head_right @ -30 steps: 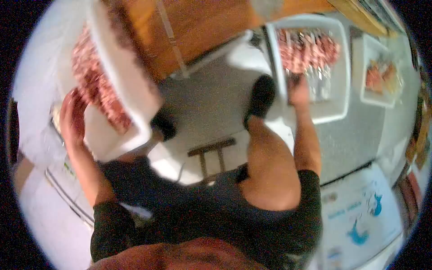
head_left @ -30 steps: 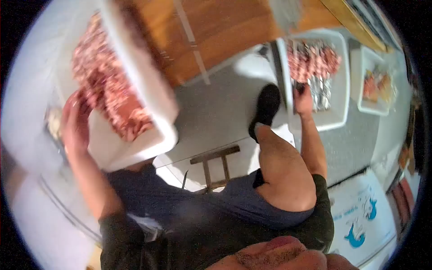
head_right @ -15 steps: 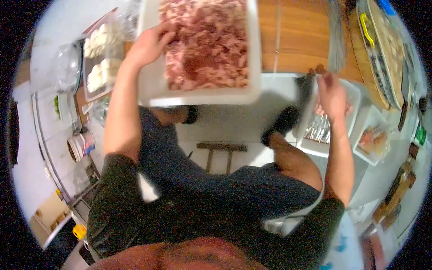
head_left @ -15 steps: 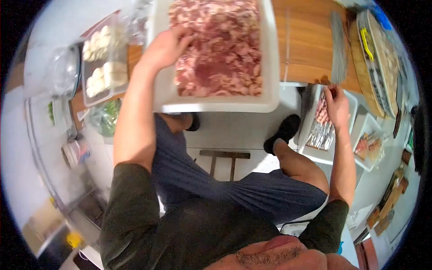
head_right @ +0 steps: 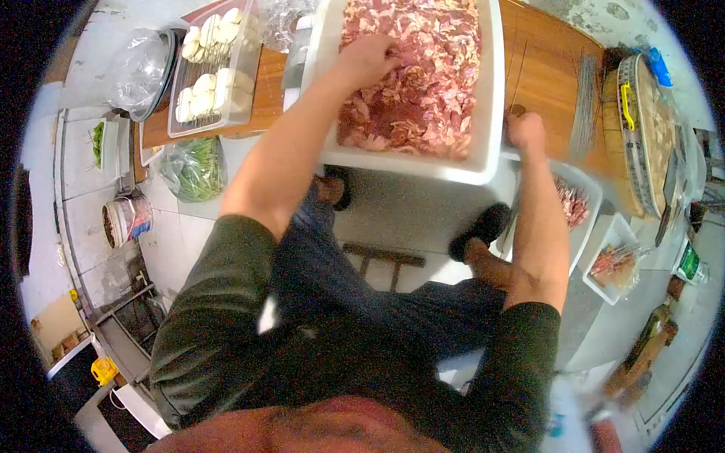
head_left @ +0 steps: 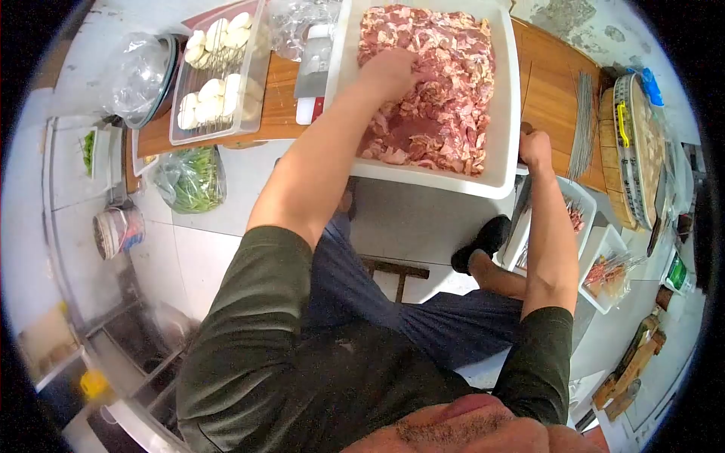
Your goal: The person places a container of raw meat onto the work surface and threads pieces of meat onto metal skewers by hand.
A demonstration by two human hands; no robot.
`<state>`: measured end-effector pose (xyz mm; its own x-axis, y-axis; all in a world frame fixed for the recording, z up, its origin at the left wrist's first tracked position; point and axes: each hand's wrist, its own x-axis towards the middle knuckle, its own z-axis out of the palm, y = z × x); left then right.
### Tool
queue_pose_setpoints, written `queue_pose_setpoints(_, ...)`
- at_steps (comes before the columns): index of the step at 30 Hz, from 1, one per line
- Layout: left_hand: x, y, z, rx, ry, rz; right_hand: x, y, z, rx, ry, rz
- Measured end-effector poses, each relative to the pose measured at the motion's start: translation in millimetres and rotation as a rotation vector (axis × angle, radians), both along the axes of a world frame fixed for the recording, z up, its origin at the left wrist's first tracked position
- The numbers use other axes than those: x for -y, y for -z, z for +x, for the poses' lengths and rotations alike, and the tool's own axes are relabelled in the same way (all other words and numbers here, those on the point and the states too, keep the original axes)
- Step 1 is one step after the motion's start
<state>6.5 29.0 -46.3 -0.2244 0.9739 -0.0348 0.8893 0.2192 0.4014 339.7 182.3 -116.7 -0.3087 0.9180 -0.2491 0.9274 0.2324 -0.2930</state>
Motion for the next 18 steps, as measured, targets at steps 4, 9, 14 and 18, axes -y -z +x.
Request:
queue_pose_setpoints(4, -8, 10, 10, -0.152, 0.061, -0.061, 8, -14, -7, -0.005, 0.030, 0.010)
queue_pose_setpoints(9, -10, 4, 17, -0.135, 0.047, -0.182, -16, 28, 1, 0.001, -0.065, -0.023)
queue_pose_setpoints(14, -13, 5, 7, 0.002, -0.034, -0.194, -5, -3, -2, -0.001, -0.081, -0.013)
queue_pose_setpoints(18, -12, -16, -5, 0.226, -0.161, 0.015, -6, -16, 8, -0.110, -0.084, -0.125)
